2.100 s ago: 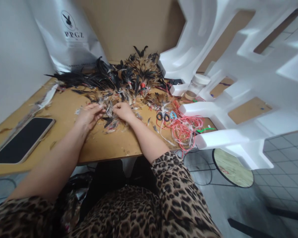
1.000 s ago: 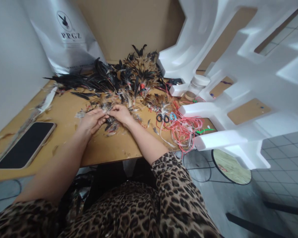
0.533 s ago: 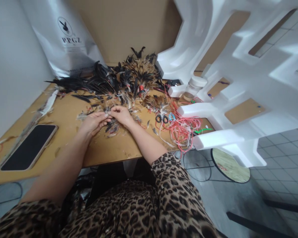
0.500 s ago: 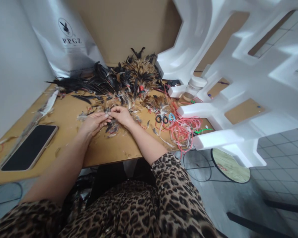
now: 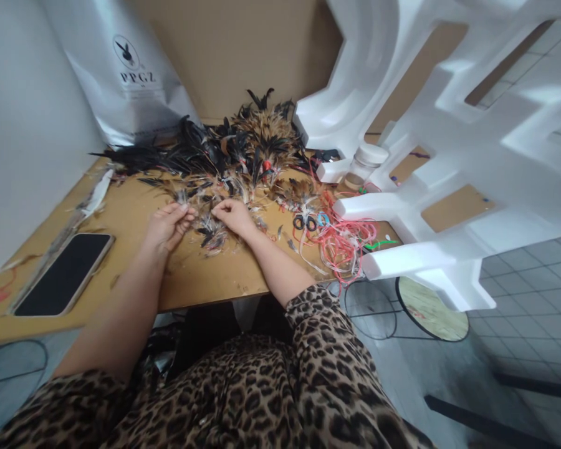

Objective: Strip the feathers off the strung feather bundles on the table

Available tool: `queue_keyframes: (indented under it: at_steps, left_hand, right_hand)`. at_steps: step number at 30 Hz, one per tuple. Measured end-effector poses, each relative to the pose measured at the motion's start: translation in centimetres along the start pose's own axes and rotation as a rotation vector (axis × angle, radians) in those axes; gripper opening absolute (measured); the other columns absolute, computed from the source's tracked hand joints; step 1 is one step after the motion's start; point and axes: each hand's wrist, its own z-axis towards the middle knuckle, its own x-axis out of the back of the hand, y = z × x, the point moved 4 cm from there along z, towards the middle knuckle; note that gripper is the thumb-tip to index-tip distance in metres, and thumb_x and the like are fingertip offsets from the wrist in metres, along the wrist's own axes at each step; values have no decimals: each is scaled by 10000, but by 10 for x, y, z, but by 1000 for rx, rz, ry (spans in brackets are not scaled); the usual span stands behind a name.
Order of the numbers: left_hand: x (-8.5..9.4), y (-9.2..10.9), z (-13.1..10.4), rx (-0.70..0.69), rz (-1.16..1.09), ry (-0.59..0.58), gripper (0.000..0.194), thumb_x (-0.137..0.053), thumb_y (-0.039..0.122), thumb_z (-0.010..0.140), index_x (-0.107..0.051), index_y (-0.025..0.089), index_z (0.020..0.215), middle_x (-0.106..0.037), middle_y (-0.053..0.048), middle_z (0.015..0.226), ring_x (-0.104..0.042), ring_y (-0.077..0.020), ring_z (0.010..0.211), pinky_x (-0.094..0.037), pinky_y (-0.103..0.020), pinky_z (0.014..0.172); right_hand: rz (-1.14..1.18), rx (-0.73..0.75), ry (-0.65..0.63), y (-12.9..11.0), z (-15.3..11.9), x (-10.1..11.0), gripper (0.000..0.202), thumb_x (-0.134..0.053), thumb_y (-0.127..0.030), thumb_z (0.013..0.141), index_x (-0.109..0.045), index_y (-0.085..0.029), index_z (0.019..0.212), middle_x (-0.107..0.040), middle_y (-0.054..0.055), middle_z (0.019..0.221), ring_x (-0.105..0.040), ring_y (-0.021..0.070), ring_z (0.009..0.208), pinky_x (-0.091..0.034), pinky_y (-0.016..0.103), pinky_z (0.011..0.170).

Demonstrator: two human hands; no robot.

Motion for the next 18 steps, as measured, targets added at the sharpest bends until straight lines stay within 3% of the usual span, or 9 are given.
queue_keyframes:
  at_steps: [7,11,14,18]
  left_hand:
    - [5,-7,4,12,-10,-15,124,-715,205,641,-637,124,693,-675,-39,705,-583,-55,537,-430,-124,468]
    - [1,-7,2,43,-22,-43,114,-706,200,651,-636,123,698,-673,-40,707,-581,-50,541,-433,-122,484]
    - [-1,-6,0,72,-36,-66,106,-701,188,654,-629,120,691,-673,-43,710,-581,-50,544,-438,-125,494]
    - [-3,-5,-2,104,-82,-82,104,-702,161,649,-611,116,674,-683,-54,742,-596,-61,566,-443,-131,491]
  right_hand:
    - [-604,254,-79,-22,-9,-3,191,-516,-218,776,-658,-185,899,-633,30,867,-561,140,795,-406,250,724]
    - [-916,287,-117,-35,-7,-6,273,-428,-216,840,-640,-244,1009,-583,64,1098,-575,193,877,-412,287,707]
    - [-1037,280,-176,-37,-1,-11,286,-410,-217,851,-638,-241,1022,-531,84,1189,-579,205,867,-414,303,710]
    - [-1058,285,-164,-37,6,-12,276,-398,-241,865,-655,-212,963,-553,94,1071,-559,207,882,-406,300,731]
